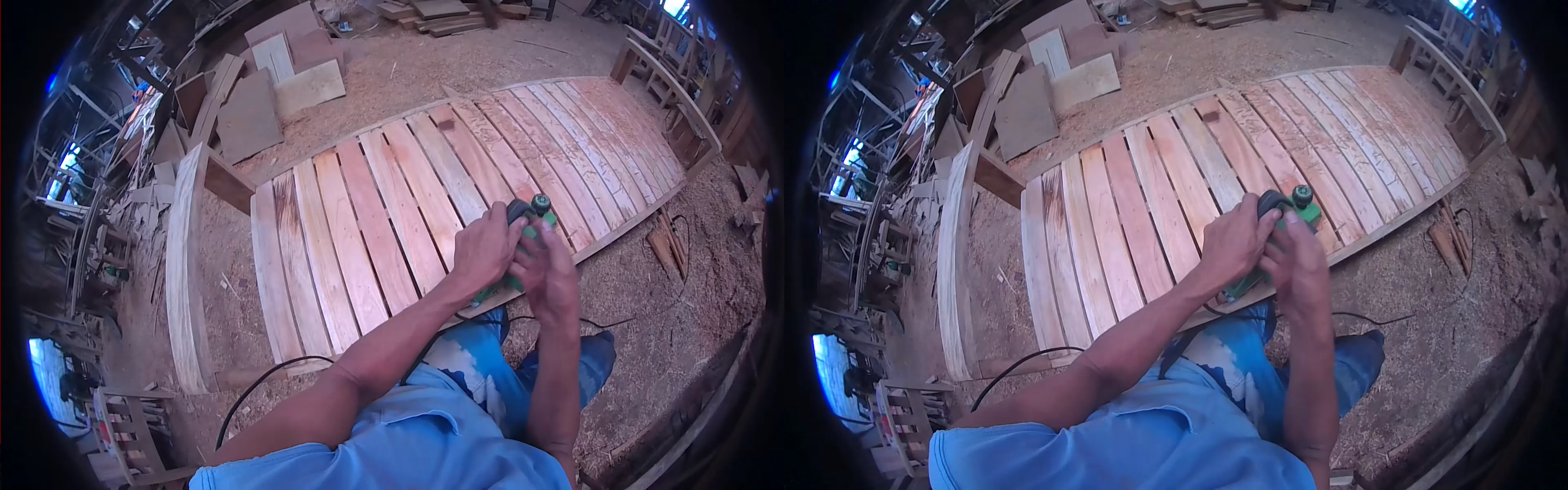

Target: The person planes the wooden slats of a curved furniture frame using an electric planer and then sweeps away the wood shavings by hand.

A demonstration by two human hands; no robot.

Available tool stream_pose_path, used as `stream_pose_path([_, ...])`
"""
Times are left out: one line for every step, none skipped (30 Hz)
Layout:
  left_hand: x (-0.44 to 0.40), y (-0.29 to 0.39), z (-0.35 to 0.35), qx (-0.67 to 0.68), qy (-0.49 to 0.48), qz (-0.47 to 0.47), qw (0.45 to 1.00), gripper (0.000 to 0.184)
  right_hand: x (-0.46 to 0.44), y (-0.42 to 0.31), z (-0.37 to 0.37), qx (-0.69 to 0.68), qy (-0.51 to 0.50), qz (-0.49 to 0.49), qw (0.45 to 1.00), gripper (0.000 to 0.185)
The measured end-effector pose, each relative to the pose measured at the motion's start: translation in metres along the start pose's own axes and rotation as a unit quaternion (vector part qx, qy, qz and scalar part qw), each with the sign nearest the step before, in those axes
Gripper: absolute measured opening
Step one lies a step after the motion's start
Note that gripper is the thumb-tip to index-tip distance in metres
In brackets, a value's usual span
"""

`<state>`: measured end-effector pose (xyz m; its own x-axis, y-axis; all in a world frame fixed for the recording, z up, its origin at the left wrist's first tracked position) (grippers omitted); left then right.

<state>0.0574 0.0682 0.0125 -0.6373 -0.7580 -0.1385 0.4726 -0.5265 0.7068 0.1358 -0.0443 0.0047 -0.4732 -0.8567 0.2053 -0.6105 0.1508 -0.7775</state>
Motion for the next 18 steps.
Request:
stream_pose_path([0.001,0.008,-0.004,0.01,-0.014,0.01,1.0,0.049,0.018,-0.029,-0.001,0.04,0.02,0.027,0.999,0.076])
stream_pose_path([0.0,0.014,-0.007,0.02,-0.028,0.017,0.999,0.05,0.036,-0.06,-0.005,0.08,0.041,0.057,0.994,0.075])
stream_pose_path([-0.01,-0.019,0.026,-0.046,-0.027,0.006,0.999,0.049,0.043,-0.06,-0.024,0.005,0.039,0.186,0.982,0.066])
stream_pose_path([-0.01,-0.015,0.022,-0.035,-0.029,0.009,0.999,0.049,0.068,-0.095,-0.028,0.017,0.031,0.257,0.966,0.064])
stream_pose_path([-0.009,-0.011,0.015,-0.023,-0.038,0.01,0.999,0.049,0.091,-0.119,-0.038,0.024,0.008,0.314,0.949,0.062])
stream_pose_path([-0.012,-0.01,0.008,-0.03,-0.035,0.014,0.999,0.051,0.118,-0.146,-0.047,0.032,-0.021,0.374,0.927,0.061])
stream_pose_path([-0.016,-0.017,0.007,-0.026,-0.035,0.017,0.999,0.052,0.143,-0.169,-0.054,0.036,-0.045,0.423,0.904,0.059])
stream_pose_path([-0.022,-0.022,0.009,-0.042,-0.048,0.034,0.997,0.053,0.167,-0.189,-0.059,0.045,-0.065,0.459,0.885,0.058])
stream_pose_path([-0.025,-0.027,0.011,-0.027,-0.033,0.026,0.999,0.056,0.188,-0.205,-0.065,0.059,-0.083,0.486,0.868,0.056])
stream_pose_path([-0.028,-0.032,0.014,-0.028,-0.039,0.034,0.998,0.058,0.204,-0.217,-0.07,0.069,-0.099,0.505,0.854,0.054])
stream_pose_path([-0.031,-0.038,0.018,0.008,-0.025,0.023,0.999,0.059,0.218,-0.225,-0.075,0.077,-0.113,0.521,0.843,0.053])
stream_pose_path([-0.034,-0.046,0.019,0.032,-0.023,0.015,0.999,0.06,0.228,-0.231,-0.079,0.085,-0.121,0.53,0.835,0.051])
stream_pose_path([-0.039,-0.05,0.022,0.057,-0.016,0.006,0.998,0.061,0.236,-0.234,-0.081,0.088,-0.126,0.539,0.828,0.05])
stream_pose_path([-0.043,-0.056,0.023,0.076,-0.022,0.011,0.997,0.061,0.244,-0.236,-0.082,0.092,-0.129,0.547,0.822,0.048])
stream_pose_path([-0.046,-0.057,0.025,0.095,-0.029,0.015,0.995,0.061,0.25,-0.238,-0.082,0.096,-0.129,0.555,0.816,0.046])
stream_pose_path([-0.048,-0.057,0.025,0.115,-0.038,0.02,0.992,0.061,0.256,-0.238,-0.082,0.099,-0.127,0.561,0.812,0.045])
stream_pose_path([-0.05,-0.06,0.024,0.129,-0.053,0.038,0.989,0.061,0.261,-0.239,-0.081,0.101,-0.123,0.568,0.807,0.043])
stream_pose_path([-0.05,-0.06,0.025,0.143,-0.071,0.057,0.986,0.061,0.266,-0.239,-0.081,0.104,-0.117,0.574,0.804,0.042])
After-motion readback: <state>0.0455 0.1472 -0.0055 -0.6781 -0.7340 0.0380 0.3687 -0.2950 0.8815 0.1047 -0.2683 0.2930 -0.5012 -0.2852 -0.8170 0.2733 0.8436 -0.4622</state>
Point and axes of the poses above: each hand's wrist, its own x-axis away from the middle knuckle, its own z-axis out of the back of the hand, y = z × x, the point moved 9 cm from there along -x, towards the middle knuckle
